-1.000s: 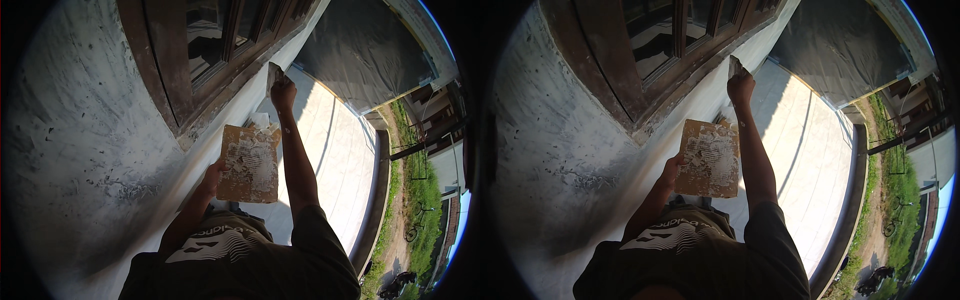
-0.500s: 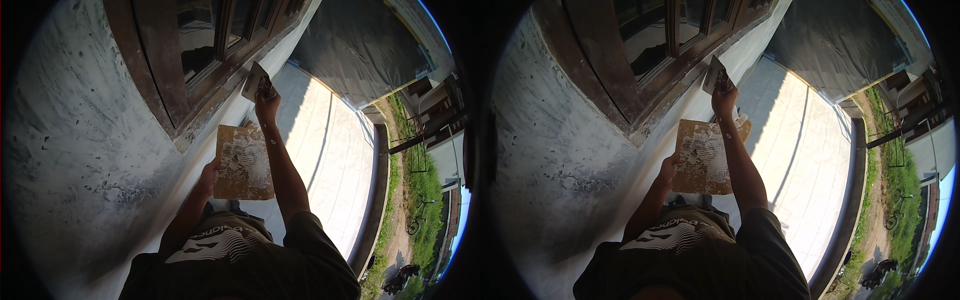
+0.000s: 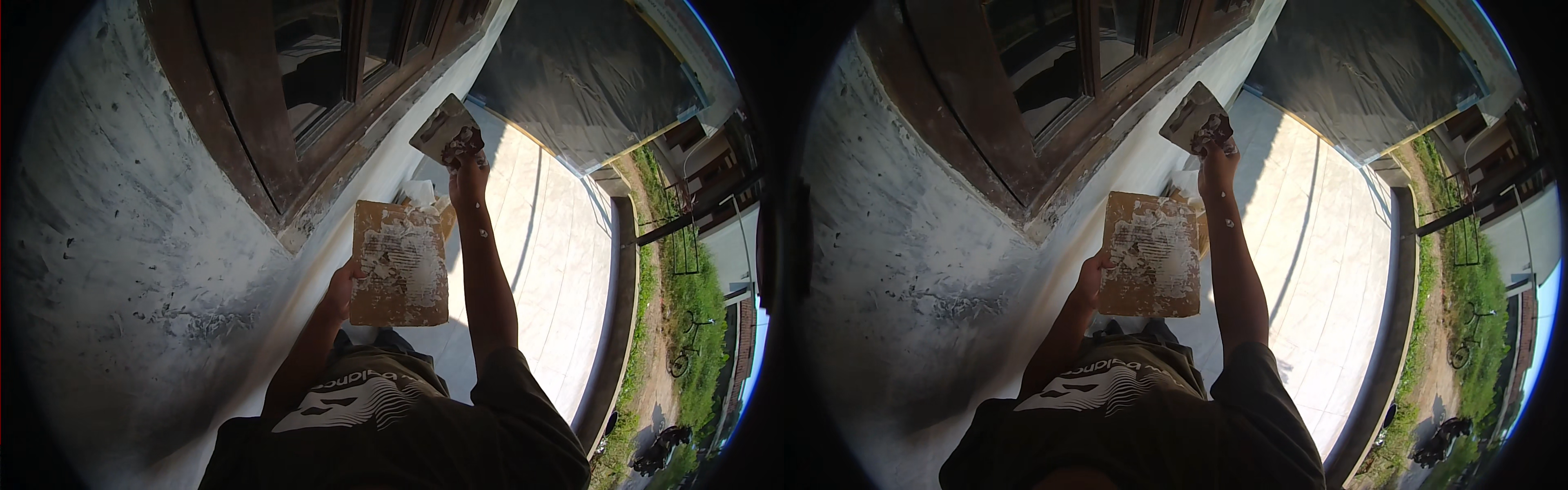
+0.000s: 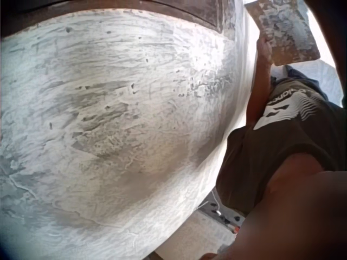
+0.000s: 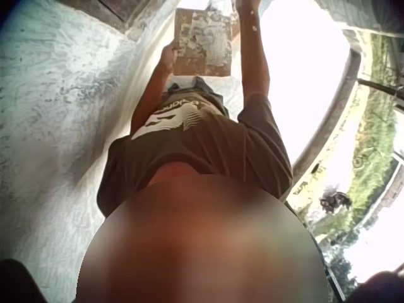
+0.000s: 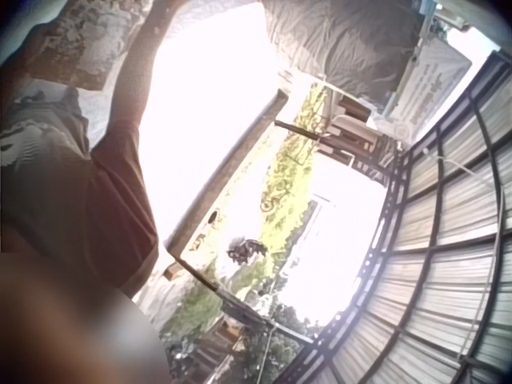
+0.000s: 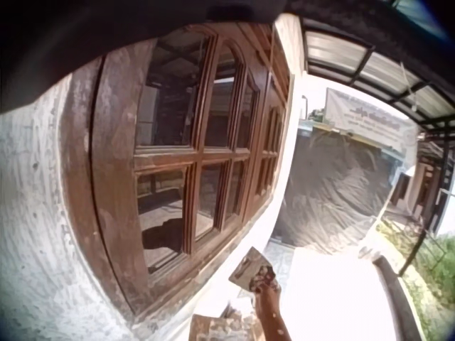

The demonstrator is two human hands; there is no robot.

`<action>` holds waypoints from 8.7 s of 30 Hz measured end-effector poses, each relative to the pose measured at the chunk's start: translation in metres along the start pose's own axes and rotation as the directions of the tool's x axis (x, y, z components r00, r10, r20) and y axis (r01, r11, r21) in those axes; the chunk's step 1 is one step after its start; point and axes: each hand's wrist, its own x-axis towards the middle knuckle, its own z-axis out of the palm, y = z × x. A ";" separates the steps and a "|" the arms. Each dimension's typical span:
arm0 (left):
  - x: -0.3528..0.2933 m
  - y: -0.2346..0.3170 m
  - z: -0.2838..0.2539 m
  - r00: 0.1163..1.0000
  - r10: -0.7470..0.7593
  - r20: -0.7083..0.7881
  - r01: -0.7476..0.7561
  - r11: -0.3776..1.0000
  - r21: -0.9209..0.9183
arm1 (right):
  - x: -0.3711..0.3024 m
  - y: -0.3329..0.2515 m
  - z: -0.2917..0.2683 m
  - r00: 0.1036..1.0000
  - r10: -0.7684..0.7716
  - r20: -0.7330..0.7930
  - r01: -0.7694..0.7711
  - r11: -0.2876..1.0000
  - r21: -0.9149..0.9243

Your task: Applying plaster or filler to the edge of a window frame using a trowel and a hawk.

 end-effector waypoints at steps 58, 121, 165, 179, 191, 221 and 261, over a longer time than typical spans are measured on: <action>-0.021 0.017 0.022 0.996 0.006 -0.083 -0.001 0.998 0.055 | -0.047 0.060 0.019 0.980 -0.170 0.103 0.198 0.884 -0.424; -0.022 0.004 0.015 0.998 0.037 0.041 -0.040 0.997 0.070 | -0.014 -0.058 0.029 0.779 -0.111 0.617 0.621 0.268 -0.736; -0.007 -0.004 -0.014 0.996 0.046 -0.080 -0.029 0.977 0.211 | -0.142 -0.048 0.125 0.675 -0.051 0.736 0.735 -0.047 -0.677; -0.045 0.009 0.026 0.988 0.121 0.096 -0.129 0.989 0.075 | -0.057 0.015 0.109 0.609 0.003 0.793 0.771 -0.239 -0.591; -0.015 -0.004 -0.017 0.987 0.156 -0.027 -0.146 0.963 0.227 | -0.147 0.002 0.132 0.506 0.069 0.860 0.834 -0.291 -0.468; -0.056 0.017 0.043 0.999 0.022 0.037 -0.026 0.994 0.108 | -0.098 0.000 0.132 0.562 0.090 0.822 0.820 -0.191 -0.540; -0.049 -0.047 0.076 0.965 0.257 0.053 -0.255 0.966 -0.048 | -0.234 -0.064 -0.088 0.913 0.359 0.192 -0.190 0.793 -0.580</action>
